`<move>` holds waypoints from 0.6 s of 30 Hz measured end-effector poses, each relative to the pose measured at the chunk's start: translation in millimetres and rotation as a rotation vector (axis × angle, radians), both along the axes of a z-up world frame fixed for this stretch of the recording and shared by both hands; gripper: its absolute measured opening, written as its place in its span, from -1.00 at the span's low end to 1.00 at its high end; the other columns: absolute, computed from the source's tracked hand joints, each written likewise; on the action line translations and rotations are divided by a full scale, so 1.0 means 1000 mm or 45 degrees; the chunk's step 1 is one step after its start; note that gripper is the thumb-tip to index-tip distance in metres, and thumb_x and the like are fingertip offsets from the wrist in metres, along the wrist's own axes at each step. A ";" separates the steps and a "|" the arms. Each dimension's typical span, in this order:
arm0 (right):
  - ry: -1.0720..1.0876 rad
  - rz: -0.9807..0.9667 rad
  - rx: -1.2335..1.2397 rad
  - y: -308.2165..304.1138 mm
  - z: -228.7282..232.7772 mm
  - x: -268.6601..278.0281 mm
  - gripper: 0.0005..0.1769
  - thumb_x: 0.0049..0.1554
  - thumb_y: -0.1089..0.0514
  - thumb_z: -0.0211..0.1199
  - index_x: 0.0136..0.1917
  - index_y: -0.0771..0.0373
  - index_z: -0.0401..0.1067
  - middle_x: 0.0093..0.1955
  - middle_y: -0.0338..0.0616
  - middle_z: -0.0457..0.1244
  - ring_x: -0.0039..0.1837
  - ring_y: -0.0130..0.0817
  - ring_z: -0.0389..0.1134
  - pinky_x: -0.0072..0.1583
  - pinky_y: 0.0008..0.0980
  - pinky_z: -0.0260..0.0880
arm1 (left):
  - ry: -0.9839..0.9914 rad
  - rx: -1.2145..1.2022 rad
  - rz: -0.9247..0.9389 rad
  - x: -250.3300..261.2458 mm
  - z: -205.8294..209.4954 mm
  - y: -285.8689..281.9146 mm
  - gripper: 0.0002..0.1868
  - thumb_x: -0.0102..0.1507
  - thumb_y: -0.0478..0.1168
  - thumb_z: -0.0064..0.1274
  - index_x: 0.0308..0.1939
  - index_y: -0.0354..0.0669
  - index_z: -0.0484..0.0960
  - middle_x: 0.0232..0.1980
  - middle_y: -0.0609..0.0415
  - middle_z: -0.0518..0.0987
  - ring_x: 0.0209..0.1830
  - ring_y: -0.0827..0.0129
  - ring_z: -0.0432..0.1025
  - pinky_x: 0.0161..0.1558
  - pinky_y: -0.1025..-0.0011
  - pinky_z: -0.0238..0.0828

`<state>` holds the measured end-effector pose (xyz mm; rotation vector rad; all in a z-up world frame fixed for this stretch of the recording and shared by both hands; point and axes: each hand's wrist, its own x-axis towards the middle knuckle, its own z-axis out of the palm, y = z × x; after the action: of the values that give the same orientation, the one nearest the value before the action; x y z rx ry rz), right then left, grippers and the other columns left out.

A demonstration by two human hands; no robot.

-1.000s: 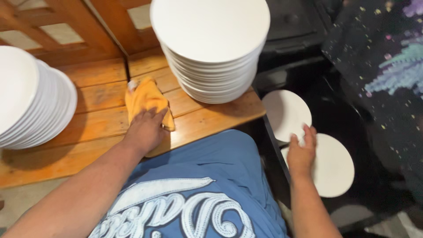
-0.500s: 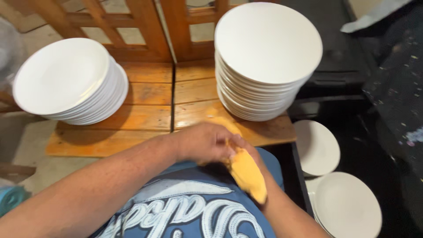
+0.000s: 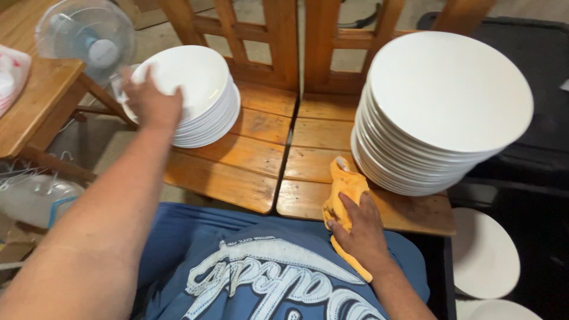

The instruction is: The person wipes white ceramic plates with a yellow cloth, one at a time, then places them into a black tray. The person repeats this process for multiple plates throughout the clip.

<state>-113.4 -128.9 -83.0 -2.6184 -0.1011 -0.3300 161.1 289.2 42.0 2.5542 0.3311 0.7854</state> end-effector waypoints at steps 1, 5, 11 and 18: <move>0.002 0.042 -0.048 0.001 0.002 0.003 -0.10 -0.06 -0.09 0.49 0.47 0.11 0.22 0.49 0.43 0.00 0.53 0.31 -0.02 0.44 0.04 0.02 | 0.085 -0.014 0.179 -0.002 0.003 0.019 -0.13 0.11 -0.02 0.42 0.42 -0.01 0.33 0.54 -0.26 0.02 0.52 -0.21 -0.11 0.40 -0.12 -0.07; 0.293 0.044 0.174 0.014 0.008 0.016 0.16 -0.07 -0.03 0.43 0.63 0.21 -0.10 0.47 0.26 0.10 0.52 0.19 0.08 0.49 0.01 0.08 | 0.459 -0.571 0.268 -0.006 -0.007 0.083 -0.15 0.09 -0.16 0.40 0.40 -0.10 0.32 0.35 -0.24 0.34 0.28 -0.03 0.30 0.23 0.12 0.28; -0.032 -0.123 0.172 0.027 0.010 0.023 0.21 -0.16 0.04 0.52 0.57 0.36 -0.08 0.52 0.37 -0.07 0.52 0.29 -0.05 0.46 0.06 0.05 | 0.244 -0.839 -0.062 0.012 -0.058 0.126 -0.61 0.22 -0.22 0.30 0.11 -0.26 0.69 0.02 0.01 0.71 -0.03 0.31 0.58 0.01 0.38 0.49; 0.268 -0.152 -0.220 0.039 0.034 0.020 -0.19 -0.16 0.08 0.53 0.37 0.11 0.39 0.55 0.19 -0.07 0.55 0.12 -0.06 0.42 0.06 0.05 | -0.053 -1.550 -0.078 -0.022 -0.002 0.096 -0.52 0.32 -0.36 -0.13 0.34 -0.04 0.28 0.24 -0.05 0.51 0.07 0.17 0.59 -0.14 0.18 0.75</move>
<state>-93.1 -90.0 -49.0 -2.8194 0.1031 -0.0874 139.3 385.4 40.2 1.3888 0.5080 0.3893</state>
